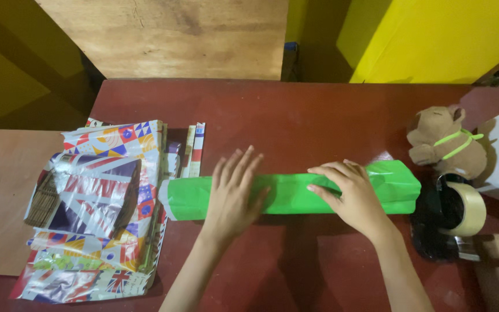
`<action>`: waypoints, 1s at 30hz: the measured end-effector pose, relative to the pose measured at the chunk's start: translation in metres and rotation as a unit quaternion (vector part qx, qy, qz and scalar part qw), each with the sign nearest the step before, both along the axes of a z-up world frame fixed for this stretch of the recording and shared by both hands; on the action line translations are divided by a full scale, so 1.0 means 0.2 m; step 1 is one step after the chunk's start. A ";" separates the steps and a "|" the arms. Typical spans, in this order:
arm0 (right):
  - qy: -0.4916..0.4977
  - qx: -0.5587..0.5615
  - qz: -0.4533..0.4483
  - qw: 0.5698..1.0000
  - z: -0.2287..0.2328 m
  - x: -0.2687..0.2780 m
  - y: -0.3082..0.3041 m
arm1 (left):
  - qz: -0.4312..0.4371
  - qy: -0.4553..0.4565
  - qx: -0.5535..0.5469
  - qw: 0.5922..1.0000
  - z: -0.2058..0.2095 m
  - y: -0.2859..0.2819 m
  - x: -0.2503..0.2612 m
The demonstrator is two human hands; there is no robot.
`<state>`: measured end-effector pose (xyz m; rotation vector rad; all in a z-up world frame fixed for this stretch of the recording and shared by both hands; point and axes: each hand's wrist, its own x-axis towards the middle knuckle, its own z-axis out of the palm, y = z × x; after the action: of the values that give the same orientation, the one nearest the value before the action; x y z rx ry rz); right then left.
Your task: The person wraps a small cardboard box and then a smartphone box in green poly mailers. They fold the mailer around each item, seal the edges with clear packing tape using a handheld dispenser, and smooth the package. The wrapped items remain on the table.
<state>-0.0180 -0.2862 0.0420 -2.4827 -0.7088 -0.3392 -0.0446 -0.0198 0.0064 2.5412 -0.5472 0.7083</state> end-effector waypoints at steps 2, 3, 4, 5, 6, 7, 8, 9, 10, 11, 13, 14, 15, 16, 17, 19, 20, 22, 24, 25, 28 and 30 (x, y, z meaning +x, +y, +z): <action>-0.010 -0.009 -0.012 1.000 0.00 -0.01 0.00 | 0.017 0.016 0.008 1.000 0.05 0.00 0.02; -0.015 -0.007 -0.012 1.000 0.00 -0.01 0.00 | 0.020 0.066 0.021 0.997 0.07 0.00 0.03; -0.020 -0.005 -0.013 1.000 0.00 -0.01 0.01 | 0.023 0.116 0.034 0.992 0.08 0.00 0.04; -0.025 -0.003 -0.014 1.000 0.00 -0.01 0.01 | 0.018 0.091 0.034 0.995 0.09 0.00 0.04; -0.030 -0.004 -0.015 0.999 0.00 -0.01 0.01 | 0.013 0.066 0.034 0.997 0.09 0.00 0.04; -0.034 -0.005 -0.016 0.999 0.00 -0.02 0.01 | 0.008 0.040 0.034 0.999 0.09 0.00 0.04; -0.039 -0.005 -0.017 0.999 0.00 -0.02 0.02 | 0.007 0.051 0.031 0.998 0.08 0.01 0.04; -0.018 -0.008 -0.025 0.999 0.01 -0.02 0.02 | 0.007 0.061 0.029 0.998 0.08 0.01 0.05; 0.003 -0.012 -0.034 0.999 0.02 -0.02 0.02 | 0.006 0.071 0.027 0.997 0.08 0.01 0.06; 0.023 -0.016 -0.042 0.999 0.02 -0.03 0.02 | 0.002 0.069 0.025 0.997 0.08 0.02 0.06; 0.022 -0.002 -0.035 0.999 0.02 -0.03 0.01 | -0.007 0.066 0.021 0.998 0.07 0.03 0.07; 0.023 0.005 -0.031 0.999 0.02 -0.03 0.01 | -0.011 0.071 0.011 0.997 0.06 0.03 0.08; 0.020 -0.002 -0.038 0.999 0.01 -0.02 0.01 | -0.015 0.076 0.000 0.997 0.06 0.03 0.08; 0.019 -0.007 -0.045 0.999 -0.01 -0.02 0.02 | -0.018 0.081 -0.011 0.996 0.05 0.03 0.08; 0.017 -0.013 -0.051 0.998 -0.03 -0.02 0.03 | -0.008 0.082 0.001 0.997 0.04 0.02 0.09; -0.034 -0.035 -0.057 0.997 -0.08 -0.02 0.04 | 0.010 0.080 0.023 0.996 0.03 0.00 0.10; -0.059 -0.046 -0.059 0.995 -0.10 -0.02 0.05 | 0.013 0.084 0.023 0.996 0.02 0.00 0.10; -0.008 -0.091 -0.084 0.992 -0.15 -0.01 0.03 | 0.018 0.093 0.023 0.995 0.00 -0.01 0.11; 0.022 -0.132 -0.100 0.986 -0.20 0.02 -0.02 | 0.008 0.104 0.015 0.994 -0.01 0.01 0.09; 0.028 -0.151 -0.103 0.983 -0.22 0.04 -0.05 | 0.003 0.109 0.010 0.994 -0.02 0.01 0.09; 0.032 -0.163 -0.103 0.981 -0.22 0.08 -0.15 | 0.008 0.055 0.017 0.998 -0.03 0.01 0.11; -0.008 -0.190 -0.129 0.973 -0.20 0.09 -0.25 | 0.011 0.060 0.018 0.998 -0.04 0.00 0.10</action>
<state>-0.0002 -0.3365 0.0011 -2.9508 -0.4915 -0.3451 -0.0248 -0.0192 -0.0010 2.6072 -0.4964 0.5522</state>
